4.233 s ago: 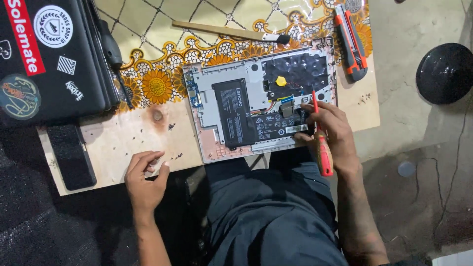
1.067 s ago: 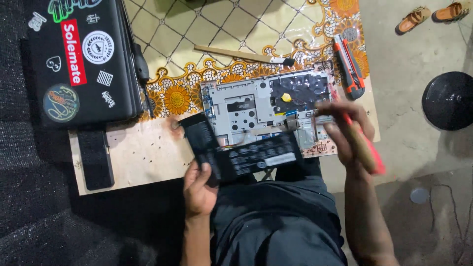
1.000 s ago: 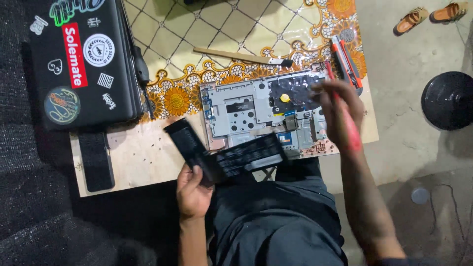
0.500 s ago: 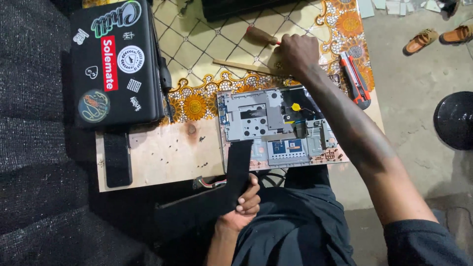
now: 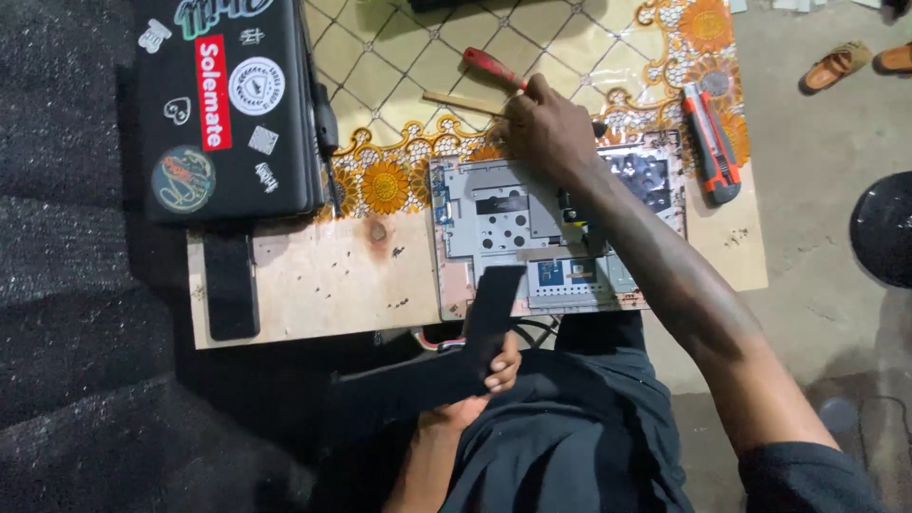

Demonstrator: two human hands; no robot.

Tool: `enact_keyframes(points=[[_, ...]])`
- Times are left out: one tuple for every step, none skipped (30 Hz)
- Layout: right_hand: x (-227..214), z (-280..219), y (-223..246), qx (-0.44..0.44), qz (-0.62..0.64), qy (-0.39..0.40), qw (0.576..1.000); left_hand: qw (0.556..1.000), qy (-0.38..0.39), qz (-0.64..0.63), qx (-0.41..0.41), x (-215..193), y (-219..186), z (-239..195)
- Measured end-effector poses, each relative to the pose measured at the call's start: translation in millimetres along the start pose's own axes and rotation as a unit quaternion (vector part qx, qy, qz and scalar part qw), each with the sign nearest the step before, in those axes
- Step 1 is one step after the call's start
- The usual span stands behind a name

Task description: The person uses a screwdriver to remove screws from the back of a laptop. They then remove the battery, clean it with a brush, and place it aside. The person continues to remove more screws from the laptop chassis.

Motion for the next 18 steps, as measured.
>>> enact_keyframes(points=[[3, 2, -2, -0.004, 0.004, 0.001, 1.000, 1.000, -0.004, 0.000, 0.003, -7, 6, 1], [5, 1, -4, -0.014, 0.005, -0.018, 1.000, 0.996, -0.004, -0.090, 0.004, -14, 13, 2], [6, 1, -6, -0.023, 0.006, -0.038, 0.999, 0.984, -0.003, -0.179, 0.006, -21, 20, 4], [3, 3, -4, -0.024, 0.008, -0.039, 0.999, 0.984, -0.004, -0.177, 0.007, -20, 18, 3], [3, 6, -4, 0.000, 0.006, -0.007, 1.000, 0.983, 0.000, -0.183, 0.019, -18, 16, 3], [2, 7, -5, 0.026, 0.004, 0.027, 0.999, 0.981, 0.006, -0.191, 0.029, -16, 13, 3], [1, 7, -4, 0.028, 0.004, 0.026, 0.999, 0.981, 0.006, -0.190, 0.027, -14, 11, 3], [2, 8, -1, 0.020, -0.022, 0.039, 0.999, 0.983, 0.011, -0.179, 0.040, -11, 6, 2], [3, 9, 2, 0.012, -0.048, 0.052, 0.997, 0.984, 0.016, -0.168, 0.054, -8, 1, 2], [-11, 5, 11, 0.011, -0.048, 0.053, 0.997, 0.984, 0.015, -0.169, 0.054, -8, 0, 2], [-25, 1, 19, 0.019, -0.011, 0.049, 0.999, 0.978, 0.035, -0.199, 0.057, -8, -1, 3], [-37, -5, 29, 0.028, 0.027, 0.047, 0.998, 0.970, 0.053, -0.230, 0.059, -8, -1, 1], [-49, -23, 38, 0.028, 0.029, 0.051, 0.998, 0.970, 0.050, -0.232, 0.059, -11, 2, -2], [-72, -38, 46, -0.022, 0.145, -0.046, 0.988, 0.974, 0.037, -0.208, 0.078, -15, 1, 0], [-96, -54, 53, -0.073, 0.256, -0.142, 0.953, 0.978, 0.025, -0.184, 0.097, -19, 0, 1], [-100, -76, 57, -0.072, 0.257, -0.140, 0.954, 0.978, 0.023, -0.186, 0.097, -20, 1, 4], [-112, -100, 60, -0.086, 0.263, -0.228, 0.934, 0.975, 0.031, -0.197, 0.099, -20, 1, 6], [-122, -124, 63, -0.100, 0.266, -0.315, 0.905, 0.972, 0.039, -0.207, 0.102, -20, 0, 10]])
Point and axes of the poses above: each hand's wrist, its own z-axis towards the middle knuckle, its own x-axis out of the palm, y = z × x, the point moved 4 cm from there along z, towards the middle knuckle, and after that the axes turned 3 degrees about -x, right-handed, at the moved point
